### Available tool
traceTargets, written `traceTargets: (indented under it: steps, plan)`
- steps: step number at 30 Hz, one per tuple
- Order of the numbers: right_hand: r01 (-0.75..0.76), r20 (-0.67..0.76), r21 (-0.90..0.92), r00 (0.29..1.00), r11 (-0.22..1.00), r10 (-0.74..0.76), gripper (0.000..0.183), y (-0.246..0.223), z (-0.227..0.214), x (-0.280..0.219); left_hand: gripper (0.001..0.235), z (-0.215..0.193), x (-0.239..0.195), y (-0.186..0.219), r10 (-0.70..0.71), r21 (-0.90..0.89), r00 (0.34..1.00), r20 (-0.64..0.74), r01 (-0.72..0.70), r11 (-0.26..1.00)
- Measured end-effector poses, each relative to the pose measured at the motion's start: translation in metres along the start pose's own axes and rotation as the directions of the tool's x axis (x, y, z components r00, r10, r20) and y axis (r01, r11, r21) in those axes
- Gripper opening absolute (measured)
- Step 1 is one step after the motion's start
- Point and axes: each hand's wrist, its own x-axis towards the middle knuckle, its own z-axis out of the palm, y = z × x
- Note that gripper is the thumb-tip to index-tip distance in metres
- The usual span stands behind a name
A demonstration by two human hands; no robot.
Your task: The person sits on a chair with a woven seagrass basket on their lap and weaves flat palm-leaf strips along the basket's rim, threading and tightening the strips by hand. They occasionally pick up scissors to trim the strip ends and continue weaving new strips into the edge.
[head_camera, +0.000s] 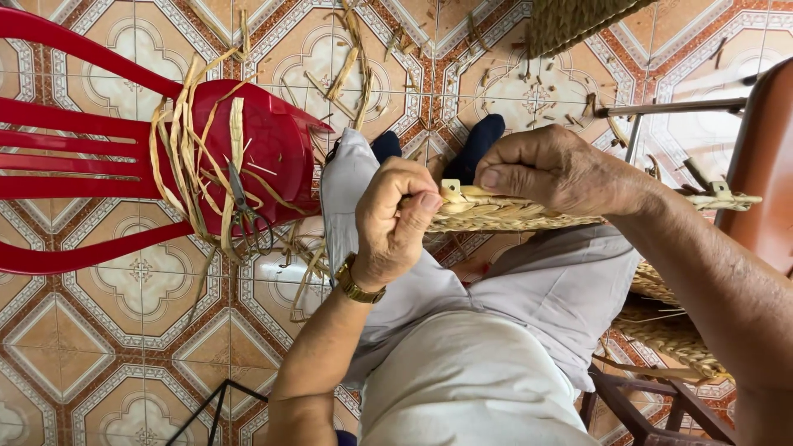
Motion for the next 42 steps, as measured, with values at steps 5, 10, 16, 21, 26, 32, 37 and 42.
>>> traceTargets:
  steps: [5,10,16,21,26,32,37,42]
  plan:
    - [-0.079,-0.006,-0.027,0.997,0.997,0.078,0.029,-0.015,-0.001,-0.001,0.011,0.001,-0.006,-0.011,0.036,-0.025,0.998,-0.047,-0.038,0.999]
    - [-0.012,-0.082,-0.221,0.997,0.975,-0.007,0.028,-0.054,-0.010,-0.024,0.014,-0.004,0.006,0.009,0.077,0.117,0.997,-0.022,-0.074,0.990]
    - [-0.159,-0.027,-0.095,0.987,0.983,0.158,0.031,-0.108,0.003,-0.053,0.033,0.032,0.014,0.067,0.431,0.800,0.902,0.023,-0.275,0.533]
    - [0.142,-0.123,-0.158,0.979,0.977,-0.162,0.025,-0.079,0.010,-0.066,0.011,0.023,0.001,0.035,0.405,0.728,0.914,0.004,-0.281,0.626]
    - [0.459,-0.340,-0.535,0.652,0.709,-0.678,0.023,-0.035,0.035,-0.030,0.014,0.013,-0.014,0.030,0.182,0.468,0.943,-0.278,-0.032,0.883]
    - [0.483,-0.429,-0.470,0.607,0.739,-0.669,0.011,0.002,0.068,0.004,0.013,0.013,-0.028,0.010,0.143,0.395,0.935,-0.326,-0.003,0.919]
    - [0.472,-0.380,-0.642,0.490,0.605,-0.785,0.017,0.011,0.069,0.010,0.015,0.011,-0.038,0.009,-0.023,0.161,0.928,-0.373,0.089,0.983]
    - [0.449,-0.340,-0.706,0.463,0.548,-0.818,0.028,0.006,0.066,0.012,0.014,-0.008,-0.052,0.013,-0.147,-0.210,0.884,-0.443,0.057,0.976]
